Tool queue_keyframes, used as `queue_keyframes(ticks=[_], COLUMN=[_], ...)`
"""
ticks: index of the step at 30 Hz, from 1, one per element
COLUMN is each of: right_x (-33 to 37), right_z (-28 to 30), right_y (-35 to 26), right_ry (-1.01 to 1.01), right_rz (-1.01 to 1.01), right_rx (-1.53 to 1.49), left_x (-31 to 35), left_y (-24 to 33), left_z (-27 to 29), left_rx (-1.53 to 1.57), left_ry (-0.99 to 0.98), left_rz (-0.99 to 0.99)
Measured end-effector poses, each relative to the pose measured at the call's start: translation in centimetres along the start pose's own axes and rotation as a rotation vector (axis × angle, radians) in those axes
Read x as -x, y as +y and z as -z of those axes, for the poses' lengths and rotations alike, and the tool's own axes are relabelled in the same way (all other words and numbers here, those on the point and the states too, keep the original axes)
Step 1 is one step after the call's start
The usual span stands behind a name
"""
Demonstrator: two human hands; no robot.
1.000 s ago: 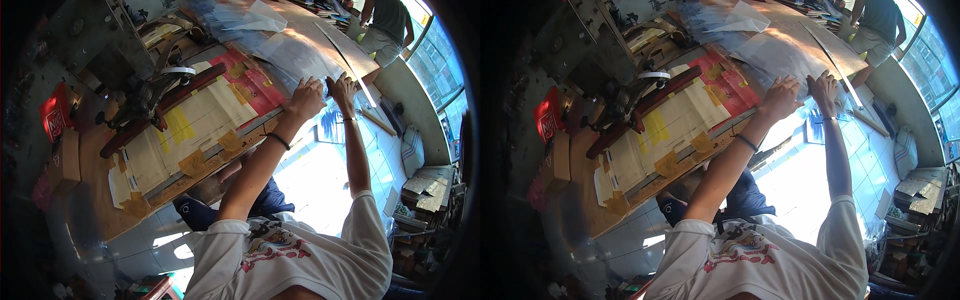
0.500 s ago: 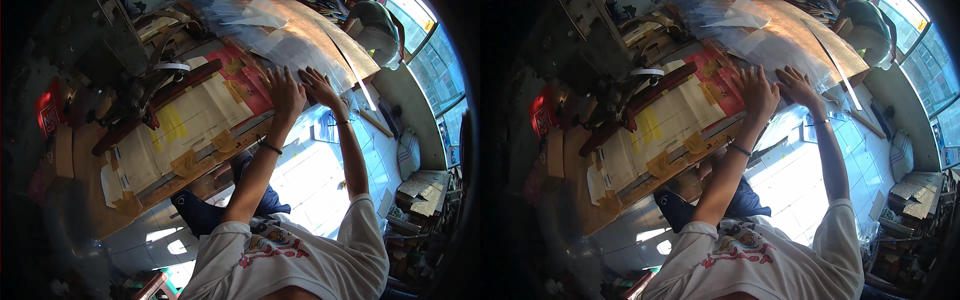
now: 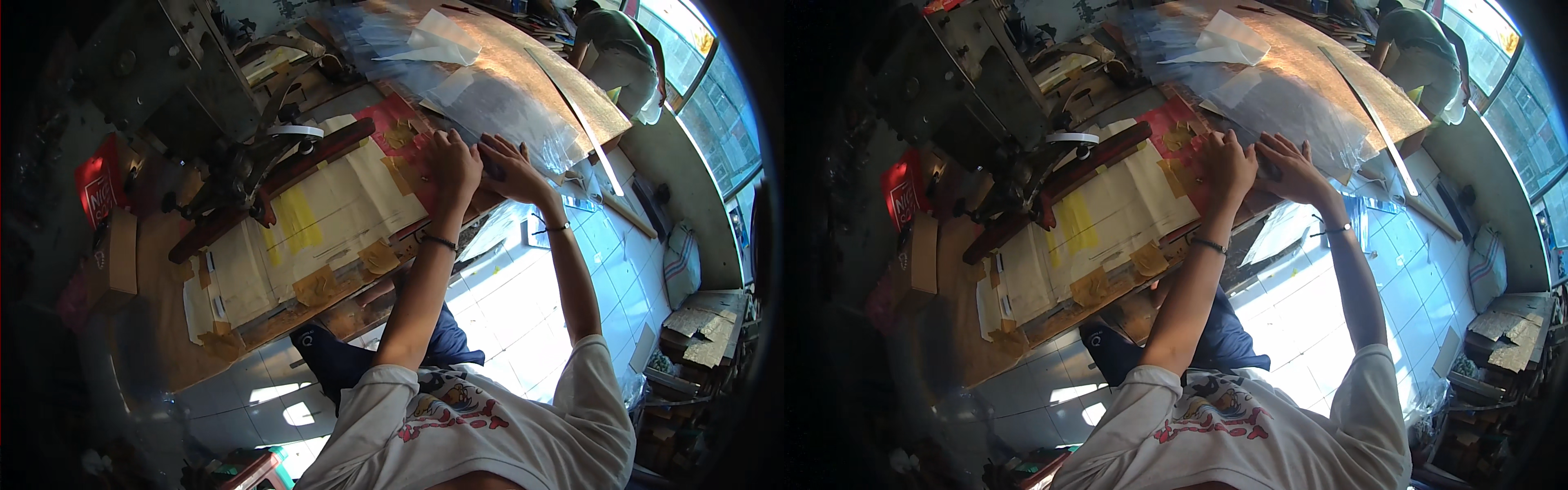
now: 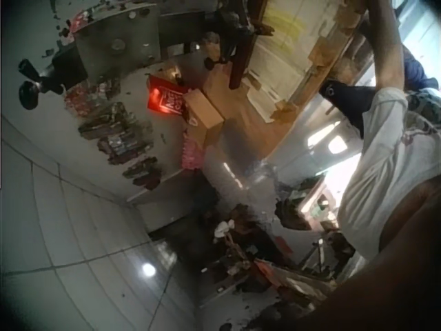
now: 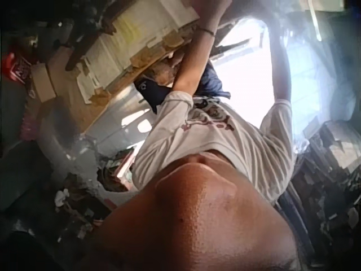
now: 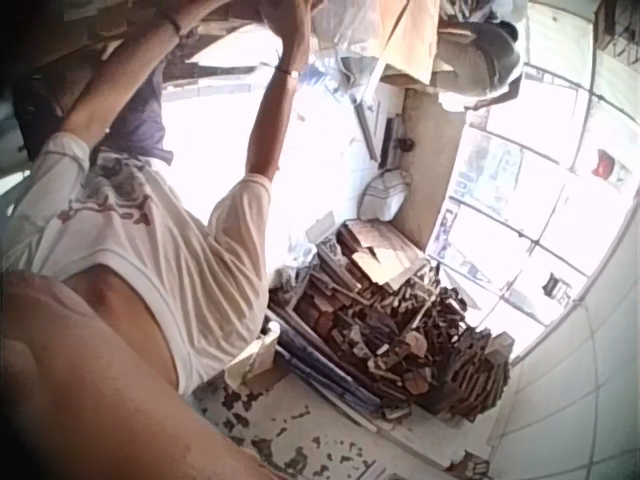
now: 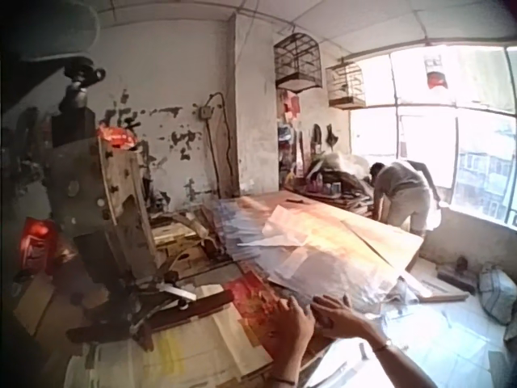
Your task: The person uses a ruler to measure plastic sheets on a machine worktable, handles adhesive tape, and places a cardboard box on the table.
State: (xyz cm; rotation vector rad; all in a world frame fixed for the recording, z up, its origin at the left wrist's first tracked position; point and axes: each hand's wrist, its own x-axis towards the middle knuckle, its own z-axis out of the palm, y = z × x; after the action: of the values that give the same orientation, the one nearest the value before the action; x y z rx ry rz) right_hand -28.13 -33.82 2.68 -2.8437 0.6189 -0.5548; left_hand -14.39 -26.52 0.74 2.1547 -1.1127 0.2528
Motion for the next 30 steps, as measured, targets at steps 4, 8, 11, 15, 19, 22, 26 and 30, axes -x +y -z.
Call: queue_keyframes(ticks=[4,8,11,15,19,22,26,30], right_x=[-0.2,-1.3,-2.2,-3.4,-3.8,-3.7,-4.6,-4.0], right_z=[0.3,-0.2,-0.1,0.1,0.8,1.3,1.4,1.2], right_y=[1.9,2.3,2.8,3.7,5.4,7.4,6.0,6.6], right_ry=[0.041,0.132,0.081,0.116,0.062,-0.047,-0.108,-0.068], right_rz=[-0.1,-0.012,-0.048,0.147,0.151,0.071,0.06,0.12], right_rx=[-0.188,-0.172,-0.145,-0.28,-0.268,-0.546,-0.597,-0.55], left_x=[-0.3,-0.8,-0.4,-0.8,-0.9,-0.7,-1.2,-0.9], left_y=[-0.1,-0.5,-0.3,-0.9,-0.8,0.2,-1.1,-0.5], left_z=[-1.3,-2.7,-2.9,-2.2,-1.3,-0.9,-1.2,-0.8], left_rx=[0.115,0.104,0.294,0.708,0.745,0.847,0.903,0.876], left_ry=[0.086,0.327,0.213,0.093,-0.055,-0.092,0.006,-0.027], left_rz=[-0.018,-0.038,-0.012,-0.021,-0.127,-0.108,-0.157,-0.065])
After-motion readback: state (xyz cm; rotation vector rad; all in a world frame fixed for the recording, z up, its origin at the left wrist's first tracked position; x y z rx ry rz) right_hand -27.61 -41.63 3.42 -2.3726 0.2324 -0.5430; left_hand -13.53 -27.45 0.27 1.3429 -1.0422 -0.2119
